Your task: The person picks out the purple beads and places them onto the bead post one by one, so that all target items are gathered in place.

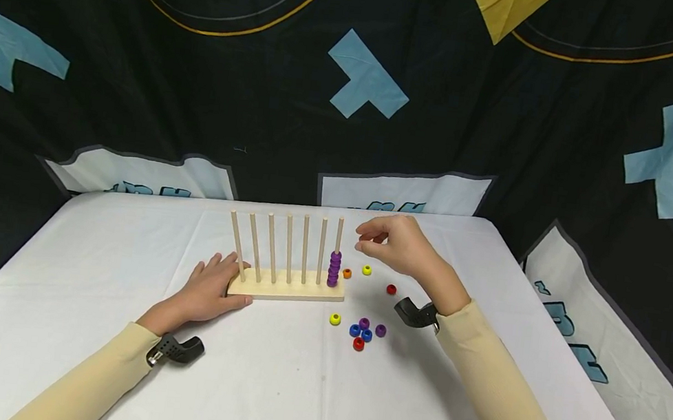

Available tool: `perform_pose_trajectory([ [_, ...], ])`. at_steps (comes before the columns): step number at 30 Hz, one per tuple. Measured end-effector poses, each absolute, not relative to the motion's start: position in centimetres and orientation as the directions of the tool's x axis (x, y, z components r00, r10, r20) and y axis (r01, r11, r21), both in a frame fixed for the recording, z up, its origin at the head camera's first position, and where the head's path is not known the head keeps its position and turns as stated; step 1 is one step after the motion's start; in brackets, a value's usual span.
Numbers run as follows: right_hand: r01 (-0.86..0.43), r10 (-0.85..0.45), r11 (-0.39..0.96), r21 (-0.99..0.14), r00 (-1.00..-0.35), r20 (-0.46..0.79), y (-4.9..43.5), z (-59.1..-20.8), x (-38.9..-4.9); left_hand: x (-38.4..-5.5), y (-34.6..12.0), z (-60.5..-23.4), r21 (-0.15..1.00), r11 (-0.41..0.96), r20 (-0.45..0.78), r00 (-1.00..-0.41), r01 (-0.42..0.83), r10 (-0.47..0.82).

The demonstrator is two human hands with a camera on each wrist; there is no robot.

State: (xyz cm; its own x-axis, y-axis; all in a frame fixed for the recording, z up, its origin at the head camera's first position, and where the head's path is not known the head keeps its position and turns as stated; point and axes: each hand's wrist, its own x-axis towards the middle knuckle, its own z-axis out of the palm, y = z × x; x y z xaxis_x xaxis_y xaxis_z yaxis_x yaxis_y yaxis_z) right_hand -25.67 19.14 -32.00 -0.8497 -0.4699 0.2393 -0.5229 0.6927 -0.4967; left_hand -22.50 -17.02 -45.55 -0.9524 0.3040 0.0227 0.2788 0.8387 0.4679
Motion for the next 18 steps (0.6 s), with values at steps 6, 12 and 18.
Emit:
perform_pose_trajectory([
  [6,-0.516,-0.466,0.703,-0.489,-0.854,0.232,19.7,-32.7,-25.4,-22.4,-17.1,-45.5,0.472,0.838,0.021,-0.954,0.274,0.300],
  [12,-0.509,-0.466,0.704,-0.495,-0.858,0.219,20.1,-33.6,-25.0,-22.4,-17.2,-45.6,0.471,0.838,0.027,-0.953,0.277,0.300],
  [18,-0.501,-0.459,0.709,-0.496,-0.862,0.214,20.7,-34.9,-24.6,-22.4,-17.1,-45.4,0.463,0.841,0.023,-0.952,0.280,0.304],
])
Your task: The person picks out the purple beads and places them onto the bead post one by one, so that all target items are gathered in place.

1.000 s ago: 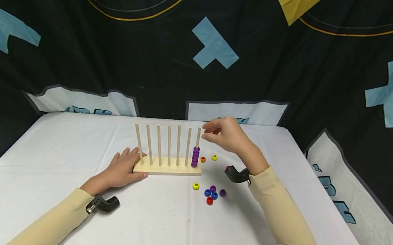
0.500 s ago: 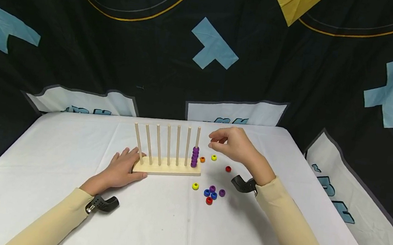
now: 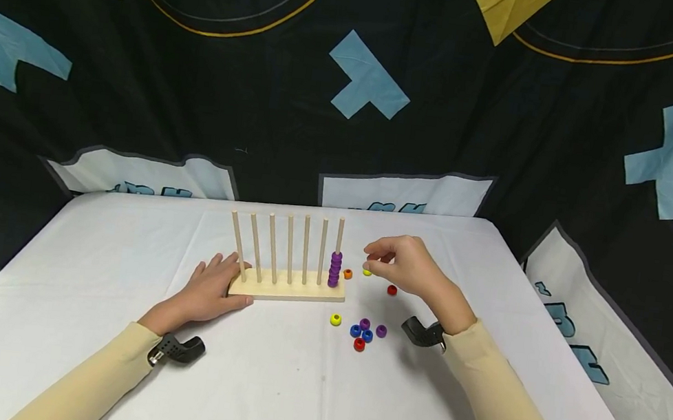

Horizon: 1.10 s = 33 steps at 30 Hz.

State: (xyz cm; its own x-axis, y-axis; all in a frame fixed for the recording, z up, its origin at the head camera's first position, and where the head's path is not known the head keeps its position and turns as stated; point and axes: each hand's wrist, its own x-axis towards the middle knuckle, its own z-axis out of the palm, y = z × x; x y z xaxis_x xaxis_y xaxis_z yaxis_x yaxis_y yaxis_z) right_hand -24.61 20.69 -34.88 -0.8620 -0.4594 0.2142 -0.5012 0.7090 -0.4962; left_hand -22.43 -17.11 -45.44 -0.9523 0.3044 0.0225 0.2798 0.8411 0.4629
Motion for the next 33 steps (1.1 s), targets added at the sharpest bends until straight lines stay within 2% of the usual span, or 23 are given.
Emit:
perform_pose_trajectory([
  [7,-0.467,-0.455,0.705,-0.533,-0.875,0.165,21.6,-36.7,-24.1,-22.5,-17.1,-45.5,0.464,0.841,0.022,-0.952,0.280,0.305],
  [33,-0.435,-0.431,0.706,-0.559,-0.890,0.148,24.8,-41.8,-21.3,-22.3,-17.1,-45.3,0.471,0.836,0.029,-0.952,0.283,0.306],
])
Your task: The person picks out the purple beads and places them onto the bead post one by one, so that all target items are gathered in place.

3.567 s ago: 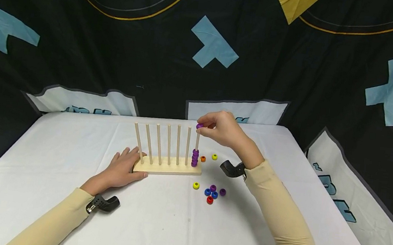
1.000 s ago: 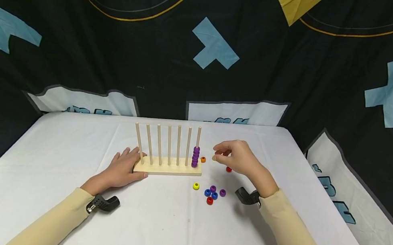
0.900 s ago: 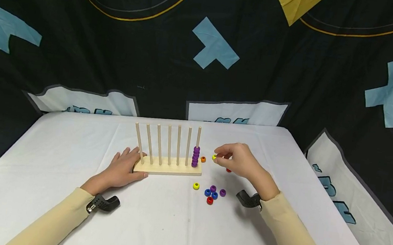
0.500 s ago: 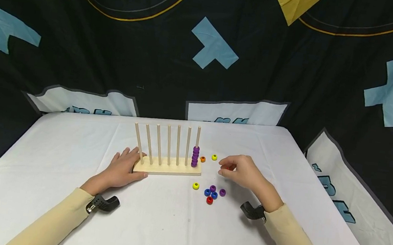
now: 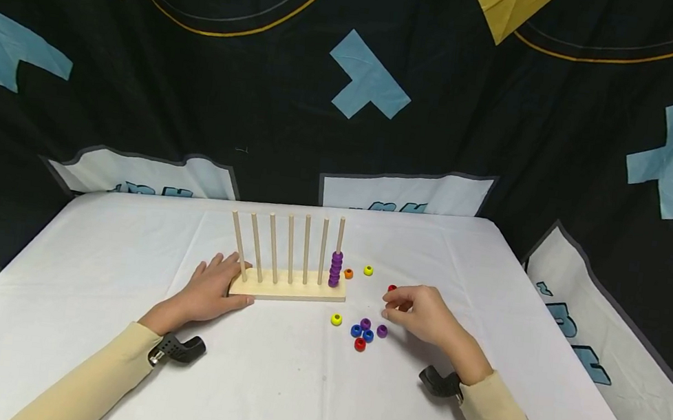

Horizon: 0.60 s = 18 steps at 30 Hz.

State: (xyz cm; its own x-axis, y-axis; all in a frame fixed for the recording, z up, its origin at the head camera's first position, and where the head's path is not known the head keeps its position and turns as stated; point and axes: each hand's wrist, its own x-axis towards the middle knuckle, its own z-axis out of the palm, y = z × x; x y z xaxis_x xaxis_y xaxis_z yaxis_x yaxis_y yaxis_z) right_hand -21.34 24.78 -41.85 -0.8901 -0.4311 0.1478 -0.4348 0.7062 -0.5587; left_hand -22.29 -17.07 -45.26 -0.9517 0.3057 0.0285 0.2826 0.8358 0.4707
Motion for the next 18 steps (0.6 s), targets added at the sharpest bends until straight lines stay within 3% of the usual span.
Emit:
perform_pose_trajectory([
  [18,-0.435,-0.462,0.679,-0.591,-0.879,0.117,24.74,-42.69,-20.94,-22.44,-17.07,-45.45,0.455,0.844,0.024,-0.952,0.282,0.305],
])
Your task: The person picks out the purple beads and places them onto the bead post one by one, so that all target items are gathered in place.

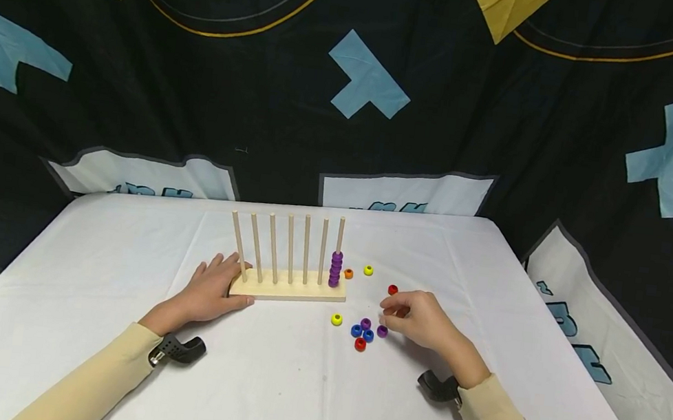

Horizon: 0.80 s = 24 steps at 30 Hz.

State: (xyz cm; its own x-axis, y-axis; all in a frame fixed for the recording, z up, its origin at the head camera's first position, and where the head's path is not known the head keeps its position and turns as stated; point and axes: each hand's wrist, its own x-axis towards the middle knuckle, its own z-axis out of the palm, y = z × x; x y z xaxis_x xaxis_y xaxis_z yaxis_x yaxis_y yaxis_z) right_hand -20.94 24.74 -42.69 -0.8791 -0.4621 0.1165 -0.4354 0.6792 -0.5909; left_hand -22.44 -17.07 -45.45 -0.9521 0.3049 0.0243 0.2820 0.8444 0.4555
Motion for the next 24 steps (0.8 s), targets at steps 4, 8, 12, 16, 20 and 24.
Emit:
perform_pose_trajectory([
  [4,-0.433,-0.485,0.664,-0.609,-0.870,0.090,24.82,-42.84,-21.04,-22.39,-17.13,-45.52,0.458,0.843,0.028,-0.952,0.283,0.305],
  [8,-0.427,-0.500,0.652,-0.626,-0.863,0.068,24.86,-43.03,-21.04,-22.40,-17.15,-45.59,0.466,0.838,0.030,-0.951,0.285,0.307],
  [12,-0.434,-0.512,0.641,-0.633,-0.856,0.068,24.81,-43.20,-21.01,-22.40,-17.18,-45.55,0.466,0.837,0.034,-0.951,0.287,0.307],
  [16,-0.441,-0.526,0.634,-0.635,-0.848,0.064,24.73,-43.28,-20.93,-22.42,-17.20,-45.52,0.465,0.837,0.036,-0.951,0.288,0.308],
  [20,-0.447,-0.536,0.632,-0.633,-0.842,0.060,24.65,-43.30,-20.84,-22.44,-17.15,-45.51,0.463,0.837,0.039,-0.950,0.291,0.309],
  [24,-0.449,-0.537,0.644,-0.620,-0.842,0.052,24.68,-43.43,-20.81,-22.45,-17.11,-45.54,0.460,0.839,0.040,-0.951,0.290,0.307],
])
